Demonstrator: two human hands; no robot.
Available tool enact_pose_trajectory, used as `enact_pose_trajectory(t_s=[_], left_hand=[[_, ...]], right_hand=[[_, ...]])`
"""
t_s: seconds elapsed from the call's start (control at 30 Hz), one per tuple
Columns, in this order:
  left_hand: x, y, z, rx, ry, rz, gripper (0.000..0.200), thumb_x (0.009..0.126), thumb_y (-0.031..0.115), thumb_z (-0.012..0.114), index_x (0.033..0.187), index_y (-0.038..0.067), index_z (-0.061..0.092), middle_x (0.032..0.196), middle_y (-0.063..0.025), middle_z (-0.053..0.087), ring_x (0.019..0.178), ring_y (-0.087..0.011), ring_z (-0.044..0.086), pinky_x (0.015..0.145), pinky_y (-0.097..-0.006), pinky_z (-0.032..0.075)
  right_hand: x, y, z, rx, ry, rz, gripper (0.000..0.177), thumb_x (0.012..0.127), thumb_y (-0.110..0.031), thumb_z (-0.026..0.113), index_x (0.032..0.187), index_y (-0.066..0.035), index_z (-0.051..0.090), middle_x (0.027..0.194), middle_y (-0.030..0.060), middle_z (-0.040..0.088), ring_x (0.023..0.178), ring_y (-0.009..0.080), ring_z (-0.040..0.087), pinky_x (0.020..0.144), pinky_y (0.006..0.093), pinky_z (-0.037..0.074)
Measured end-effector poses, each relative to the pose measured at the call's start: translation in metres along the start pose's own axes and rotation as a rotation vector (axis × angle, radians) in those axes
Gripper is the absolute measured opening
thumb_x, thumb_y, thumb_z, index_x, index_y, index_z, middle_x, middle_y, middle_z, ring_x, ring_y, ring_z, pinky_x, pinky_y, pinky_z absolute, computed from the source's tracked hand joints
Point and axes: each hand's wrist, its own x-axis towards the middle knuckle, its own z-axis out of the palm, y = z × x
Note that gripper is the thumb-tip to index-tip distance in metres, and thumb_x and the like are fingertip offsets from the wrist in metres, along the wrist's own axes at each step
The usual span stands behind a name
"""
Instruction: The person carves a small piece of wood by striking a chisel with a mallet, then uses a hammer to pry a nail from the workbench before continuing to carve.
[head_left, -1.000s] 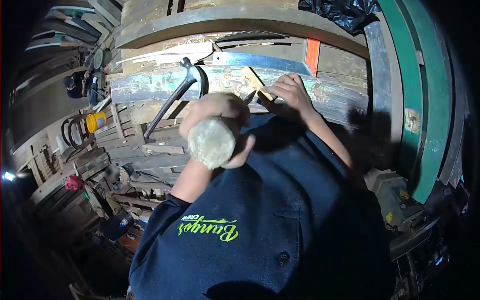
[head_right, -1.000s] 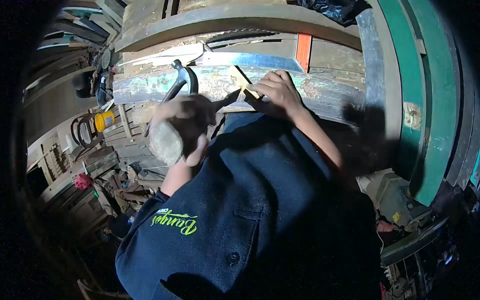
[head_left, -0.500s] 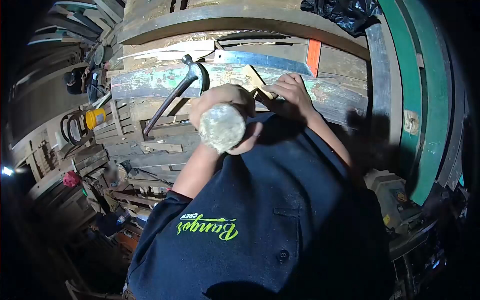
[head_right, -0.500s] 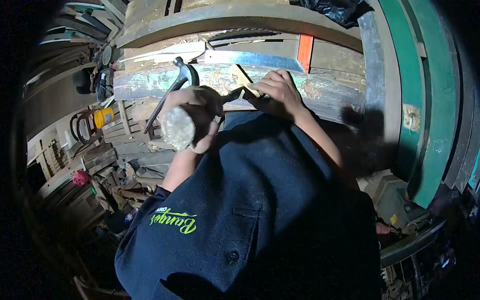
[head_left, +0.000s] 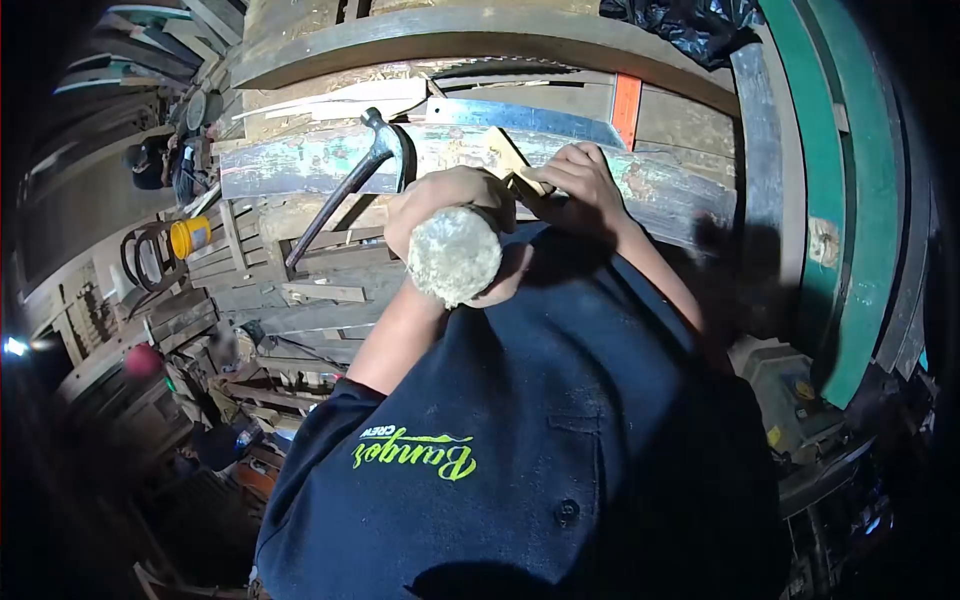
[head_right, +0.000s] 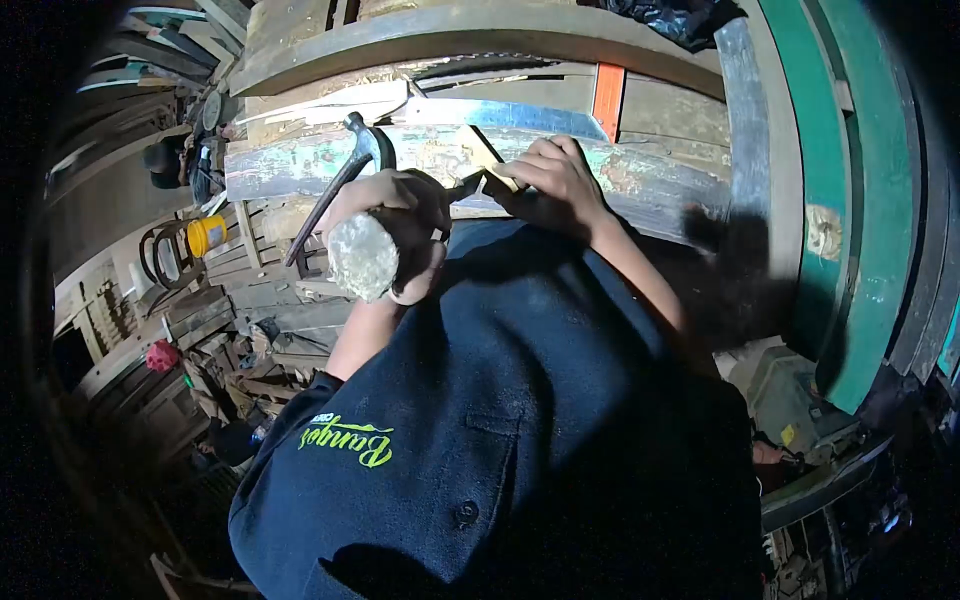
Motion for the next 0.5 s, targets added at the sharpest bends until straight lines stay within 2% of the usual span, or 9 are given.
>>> enact_pose_trajectory(t_s=[0.07,0.13,0.17,0.2,0.27,0.3,0.4,0.47,0.5], left_hand=[[-0.005,-0.003,-0.005,0.097,-0.027,-0.02,0.042,0.06,0.018,0.079,0.094,0.001,0.061,0.081,-0.0103,0.064,0.068,-0.0221,0.065,0.069,-0.0309,0.054],[-0.004,0.003,-0.003,-0.066,0.028,-0.045,0.041,0.061,0.017,0.079,0.095,0.002,0.061,0.081,-0.0096,0.065,0.069,-0.0207,0.066,0.07,-0.0304,0.054],[-0.002,0.013,-0.007,-0.049,0.018,0.008,0.042,0.063,0.018,0.078,0.096,0.001,0.06,0.08,-0.0092,0.064,0.068,-0.0196,0.065,0.068,-0.0298,0.054],[0.015,0.018,-0.005,-0.154,-0.032,0.186,0.044,0.062,0.019,0.079,0.097,0.001,0.06,0.08,-0.01,0.065,0.068,-0.0204,0.065,0.069,-0.0295,0.054],[-0.009,0.007,0.0,0.333,-0.088,-0.041,0.047,0.06,0.021,0.08,0.097,0.0,0.061,0.078,-0.0102,0.065,0.067,-0.0216,0.065,0.069,-0.0286,0.053],[-0.002,-0.005,0.003,0.0,0.016,0.036,0.047,0.059,0.022,0.08,0.096,0.0,0.061,0.077,-0.0097,0.065,0.067,-0.0226,0.066,0.07,-0.0275,0.053],[0.001,-0.001,0.0,0.067,-0.011,0.023,0.045,0.059,0.021,0.079,0.095,0.0,0.061,0.076,-0.0098,0.065,0.066,-0.0225,0.066,0.068,-0.0278,0.053],[0.004,0.013,-0.003,-0.2,0.017,0.069,0.043,0.06,0.018,0.08,0.095,0.0,0.061,0.077,-0.0093,0.065,0.069,-0.0215,0.066,0.068,-0.0295,0.053],[0.002,0.012,0.003,-0.193,0.05,0.038,0.042,0.061,0.017,0.079,0.095,0.0,0.061,0.078,-0.0088,0.065,0.069,-0.0214,0.066,0.068,-0.0298,0.053]], right_hand=[[0.003,-0.005,-0.006,0.039,-0.006,0.041,0.027,0.077,-0.023,0.073,0.103,-0.016,0.072,0.085,-0.0029,0.069,0.087,0.0158,0.06,0.088,0.0349,0.037],[0.001,0.001,0.001,0.032,0.044,0.012,0.027,0.077,-0.024,0.073,0.103,-0.014,0.072,0.083,-0.0026,0.069,0.087,0.0157,0.06,0.088,0.0348,0.037],[0.001,0.003,0.002,0.013,0.035,0.007,0.028,0.076,-0.023,0.074,0.103,-0.014,0.072,0.083,-0.0025,0.069,0.087,0.0158,0.06,0.088,0.0349,0.037],[-0.001,0.005,0.004,-0.002,0.023,0.008,0.029,0.076,-0.023,0.075,0.103,-0.013,0.072,0.082,-0.0023,0.069,0.087,0.016,0.06,0.088,0.035,0.037],[0.006,-0.007,-0.008,0.069,0.011,0.036,0.028,0.075,-0.021,0.075,0.101,-0.014,0.073,0.082,-0.0017,0.069,0.086,0.0164,0.06,0.088,0.0343,0.036],[0.005,-0.008,-0.008,0.064,-0.002,0.039,0.028,0.074,-0.02,0.074,0.101,-0.014,0.073,0.082,-0.0011,0.069,0.086,0.0166,0.061,0.088,0.0346,0.037],[0.001,-0.003,-0.002,0.046,0.022,0.027,0.028,0.074,-0.02,0.074,0.102,-0.014,0.073,0.082,-0.0004,0.069,0.085,0.0172,0.061,0.087,0.0352,0.037],[0.002,0.003,-0.001,0.038,0.064,0.019,0.028,0.075,-0.02,0.074,0.102,-0.014,0.073,0.081,-0.0003,0.069,0.085,0.0176,0.061,0.088,0.0357,0.037],[0.002,0.005,0.0,0.03,0.047,0.019,0.028,0.074,-0.02,0.075,0.102,-0.013,0.073,0.082,-0.0004,0.069,0.084,0.018,0.061,0.087,0.0359,0.037]])
